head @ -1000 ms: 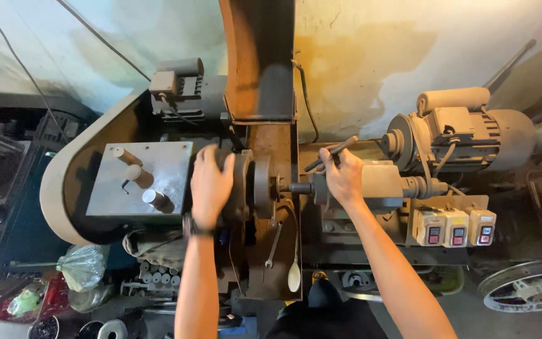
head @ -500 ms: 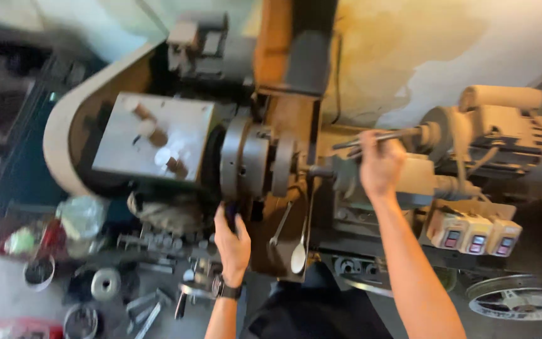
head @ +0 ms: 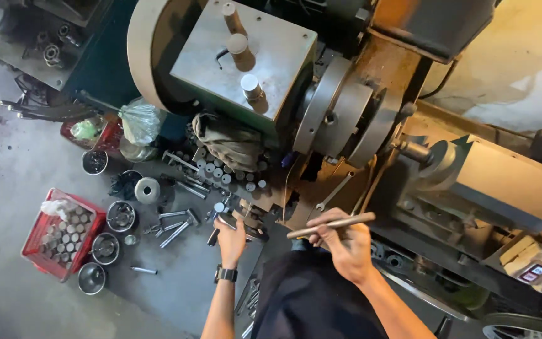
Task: The person operates a metal lathe, using a tool to manually rotate the chuck and tighten a cylindrical metal part. They then secure a guard, start the machine, and use a file to smooth the rotating part before stopping the machine and inspecting the finished piece.
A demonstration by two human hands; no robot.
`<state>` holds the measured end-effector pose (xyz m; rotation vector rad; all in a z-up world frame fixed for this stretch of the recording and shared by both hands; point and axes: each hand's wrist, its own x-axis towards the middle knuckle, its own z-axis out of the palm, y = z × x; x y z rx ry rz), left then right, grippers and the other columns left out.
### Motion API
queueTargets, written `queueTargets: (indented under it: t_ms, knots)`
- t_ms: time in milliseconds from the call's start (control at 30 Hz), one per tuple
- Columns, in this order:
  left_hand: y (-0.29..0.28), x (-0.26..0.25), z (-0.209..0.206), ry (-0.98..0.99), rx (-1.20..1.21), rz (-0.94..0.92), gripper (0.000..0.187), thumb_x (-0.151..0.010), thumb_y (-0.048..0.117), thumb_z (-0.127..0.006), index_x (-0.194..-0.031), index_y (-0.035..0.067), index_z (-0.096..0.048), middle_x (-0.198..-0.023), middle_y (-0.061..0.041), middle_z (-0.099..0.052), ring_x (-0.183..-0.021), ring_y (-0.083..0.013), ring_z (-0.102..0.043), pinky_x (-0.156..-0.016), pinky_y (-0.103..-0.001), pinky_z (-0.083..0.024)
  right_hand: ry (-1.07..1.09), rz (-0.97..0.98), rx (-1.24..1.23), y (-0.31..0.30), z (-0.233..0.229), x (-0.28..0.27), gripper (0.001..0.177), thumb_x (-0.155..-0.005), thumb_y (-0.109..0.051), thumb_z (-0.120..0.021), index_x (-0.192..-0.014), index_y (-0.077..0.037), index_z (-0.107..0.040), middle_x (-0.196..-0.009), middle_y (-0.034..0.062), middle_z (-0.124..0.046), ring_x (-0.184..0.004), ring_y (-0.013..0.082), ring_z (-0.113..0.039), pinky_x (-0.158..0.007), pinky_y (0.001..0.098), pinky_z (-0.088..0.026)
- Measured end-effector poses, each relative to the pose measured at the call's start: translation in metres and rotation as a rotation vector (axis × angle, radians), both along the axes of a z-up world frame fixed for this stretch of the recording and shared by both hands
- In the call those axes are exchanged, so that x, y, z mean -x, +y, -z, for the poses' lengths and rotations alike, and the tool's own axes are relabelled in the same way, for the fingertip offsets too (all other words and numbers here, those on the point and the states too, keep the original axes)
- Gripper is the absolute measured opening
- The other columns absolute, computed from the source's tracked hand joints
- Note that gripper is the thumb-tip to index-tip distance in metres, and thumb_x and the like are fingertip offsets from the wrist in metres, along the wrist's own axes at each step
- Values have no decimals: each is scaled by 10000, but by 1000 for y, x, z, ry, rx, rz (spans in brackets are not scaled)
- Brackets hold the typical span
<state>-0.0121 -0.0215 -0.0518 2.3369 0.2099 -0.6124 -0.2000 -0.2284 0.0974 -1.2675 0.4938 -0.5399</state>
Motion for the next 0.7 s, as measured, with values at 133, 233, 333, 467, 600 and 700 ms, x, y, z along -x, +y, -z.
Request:
queueTargets:
  t_ms: [133,233,333,467,600,700]
  knots:
    - [37,-12,100,-228,52,115,701,-888,186,-622,-1406,-123,-265,-972,-372,-699,-897,-501,-700,-817,-511,-547,28,-63,-34,-2,1,7,136,-993,-16,-608,-1030,62,-713,-904,92,-672,-777,149,-705,-670,273,-587]
    - [44,-21,107,-148,-4,141,613,-918,231,-621,-1325,-127,-335,-1028,-372,-693,-985,-509,-693,-884,-524,-540,52,-35,-53,-16,-6,20,134,-991,-11,-612,-1031,67,-713,-898,100,-675,-776,153,-700,-678,275,-586]
    - [46,-25,92,-172,-13,179,684,-913,263,-631,-1355,-155,-321,-990,-379,-694,-958,-520,-688,-860,-528,-540,-6,60,-11,-41,-29,35,141,-1010,-20,-591,-1038,65,-700,-950,124,-689,-793,170,-704,-705,293,-605]
    - [-14,-27,-29,-159,-377,360,797,-949,520,-706,-1311,-138,-438,-981,-375,-682,-979,-510,-680,-855,-532,-542,-148,434,153,-105,-52,50,156,-1088,-110,-568,-1085,27,-641,-999,151,-706,-781,202,-703,-677,354,-609]
    - [-98,3,-162,-632,142,625,352,-948,240,-686,-1239,43,-665,-919,-173,-753,-869,-371,-748,-791,-430,-574,-82,808,296,-232,44,71,162,-1177,-122,-586,-1248,15,-635,-1182,122,-734,-1005,157,-690,-887,316,-568]
    - [-193,3,-236,-1068,757,813,192,-983,17,-661,-1166,62,-697,-1155,-173,-713,-1081,-361,-722,-963,-397,-575,-68,845,388,-236,-6,38,174,-1105,-173,-652,-1105,1,-639,-947,86,-698,-746,136,-660,-681,306,-577]
